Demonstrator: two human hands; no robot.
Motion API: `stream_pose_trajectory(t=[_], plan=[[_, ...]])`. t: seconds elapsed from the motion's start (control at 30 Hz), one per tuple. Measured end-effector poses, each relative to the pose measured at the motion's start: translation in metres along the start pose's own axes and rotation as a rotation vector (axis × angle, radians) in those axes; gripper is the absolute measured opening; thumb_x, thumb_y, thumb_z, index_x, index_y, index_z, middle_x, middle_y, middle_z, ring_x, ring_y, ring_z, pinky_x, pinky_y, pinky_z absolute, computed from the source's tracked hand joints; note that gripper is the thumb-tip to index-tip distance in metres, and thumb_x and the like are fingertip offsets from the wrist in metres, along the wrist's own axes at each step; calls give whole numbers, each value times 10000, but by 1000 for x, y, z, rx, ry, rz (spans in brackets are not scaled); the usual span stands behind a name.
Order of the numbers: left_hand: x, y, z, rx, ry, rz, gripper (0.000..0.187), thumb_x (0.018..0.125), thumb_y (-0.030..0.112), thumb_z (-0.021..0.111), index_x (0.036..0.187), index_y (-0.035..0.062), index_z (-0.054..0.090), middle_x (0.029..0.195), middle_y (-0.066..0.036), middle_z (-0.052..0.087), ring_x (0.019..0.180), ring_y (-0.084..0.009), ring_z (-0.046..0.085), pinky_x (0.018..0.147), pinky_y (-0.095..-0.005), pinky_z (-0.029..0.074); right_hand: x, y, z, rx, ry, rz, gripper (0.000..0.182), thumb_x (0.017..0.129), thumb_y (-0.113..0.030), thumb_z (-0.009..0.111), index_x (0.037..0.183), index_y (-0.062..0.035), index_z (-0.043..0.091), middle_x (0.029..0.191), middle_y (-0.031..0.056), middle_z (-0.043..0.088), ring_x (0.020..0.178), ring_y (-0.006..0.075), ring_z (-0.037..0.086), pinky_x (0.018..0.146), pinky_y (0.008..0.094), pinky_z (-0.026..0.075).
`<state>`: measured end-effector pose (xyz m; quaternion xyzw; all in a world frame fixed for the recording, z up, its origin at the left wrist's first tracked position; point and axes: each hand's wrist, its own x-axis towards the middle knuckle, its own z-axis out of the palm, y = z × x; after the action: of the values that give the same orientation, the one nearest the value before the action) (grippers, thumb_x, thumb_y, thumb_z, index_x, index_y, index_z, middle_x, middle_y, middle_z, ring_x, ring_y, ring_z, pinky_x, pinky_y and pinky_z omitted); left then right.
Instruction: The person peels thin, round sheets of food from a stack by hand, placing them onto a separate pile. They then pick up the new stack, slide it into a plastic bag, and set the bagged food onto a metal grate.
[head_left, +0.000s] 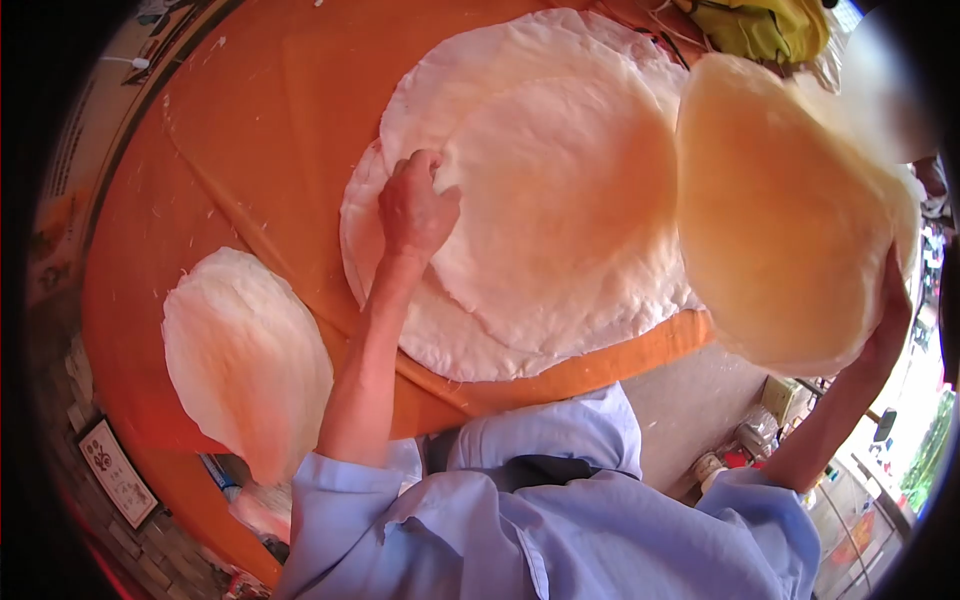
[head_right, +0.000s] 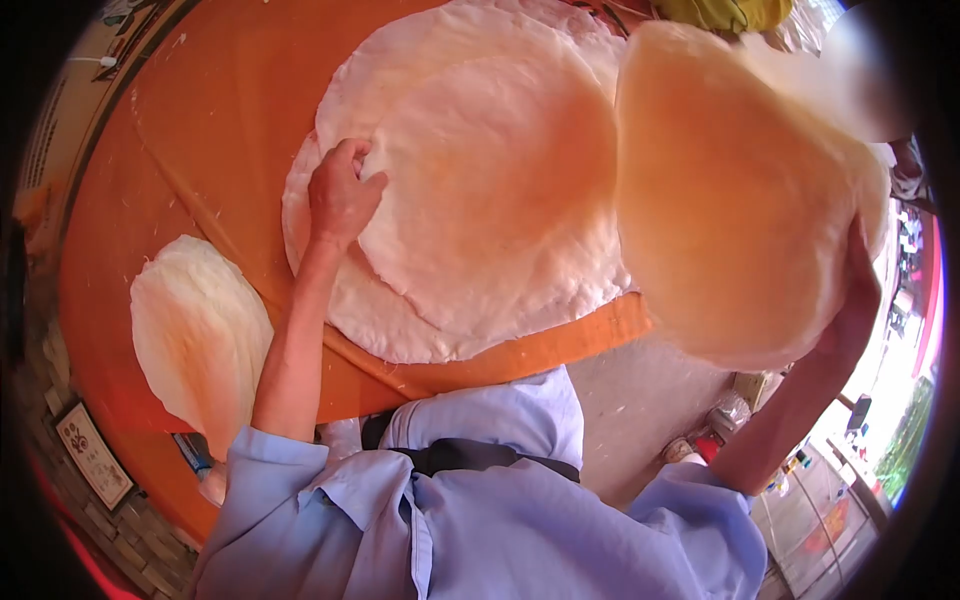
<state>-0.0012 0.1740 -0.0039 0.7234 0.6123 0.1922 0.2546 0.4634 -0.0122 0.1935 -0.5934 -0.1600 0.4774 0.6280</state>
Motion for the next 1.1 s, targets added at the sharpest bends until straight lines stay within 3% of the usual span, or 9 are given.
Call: stream_pose_trajectory(t=[0.1, 0.23, 0.33, 0.5, 0.53, 0.6, 0.67, 0.87, 1.1], plan=[[2, 8, -5, -52, -77, -1, 238, 729, 53, 669, 955, 50, 597, 865, -126, 581, 788, -308, 597, 685, -413, 479, 28, -42, -36, -214, 259, -4, 423, 969, -266, 554, 1282, 19, 532, 1176, 97, 631, 1037, 162, 617, 926, 269, 482], [-10, 30, -19, 8, 12, 212, 143, 780, 50, 652, 907, 37, 587, 804, -76, 581, 709, -234, 588, 637, -367, 473, 56, -81, -38, -463, 245, -288, 405, 948, -251, 588, 1247, 20, 560, 1088, 105, 666, 970, 146, 645, 856, 260, 510], [-22, 45, -33, -568, -124, 10, 99, 836, 84, 645, 887, 32, 578, 777, -8, 578, 678, -111, 541, 591, -281, 448, 54, -78, -19, -638, 256, -396, 326, 950, -210, 571, 1198, 0, 600, 1057, 93, 680, 924, 140, 648, 823, 269, 509], [-26, 11, -23, -1082, -92, -258, 128, 873, 125, 647, 909, 20, 582, 801, 42, 574, 701, -15, 480, 608, -178, 400, 7, 22, 86, -1035, -84, -404, 230, 954, -142, 543, 1116, -34, 665, 1005, 74, 702, 848, 130, 654, 767, 284, 509], [-27, 1, -17, -1186, -78, -305, 131, 876, 123, 643, 918, 17, 580, 804, 47, 573, 703, -8, 476, 613, -168, 395, -2, 60, 118, -1162, -202, -415, 201, 931, -162, 574, 1055, -35, 668, 863, 124, 626, 722, 170, 618, 678, 327, 478], [-33, -16, -6, -1107, -150, -238, 214, 896, 91, 601, 1070, -24, 558, 932, -6, 606, 838, -54, 532, 752, -206, 439, -20, 138, 181, -1381, -451, -472, 177, 884, -201, 637, 933, -35, 674, 580, 223, 474, 471, 251, 546, 498, 412, 416], [-46, -2, -10, -1091, -202, -208, 287, 903, 73, 579, 1165, -34, 533, 1031, -41, 615, 934, -86, 553, 837, -237, 448, -15, 177, 182, -1433, -533, -458, 62, 785, -54, 567, 736, -23, 587, 605, 204, 555, 588, 403, 576, 545, 452, 447], [-84, 2, -20, -1401, -370, -446, 412, 953, 198, 528, 1301, -18, 480, 1214, -60, 580, 1093, -146, 550, 948, -292, 435, -53, 135, 210, -1617, -426, -781, 22, 713, -40, 542, 728, -55, 542, 631, 145, 574, 600, 336, 597, 545, 457, 456], [-113, -24, -9, -1544, -461, -584, 443, 1001, 381, 397, 1305, 69, 477, 1140, -88, 618, 992, -243, 618, 831, -426, 520, -72, 249, 203, -1411, -590, -553, 36, 687, -47, 562, 689, -20, 539, 629, 166, 574, 596, 369, 593, 556, 460, 476]])
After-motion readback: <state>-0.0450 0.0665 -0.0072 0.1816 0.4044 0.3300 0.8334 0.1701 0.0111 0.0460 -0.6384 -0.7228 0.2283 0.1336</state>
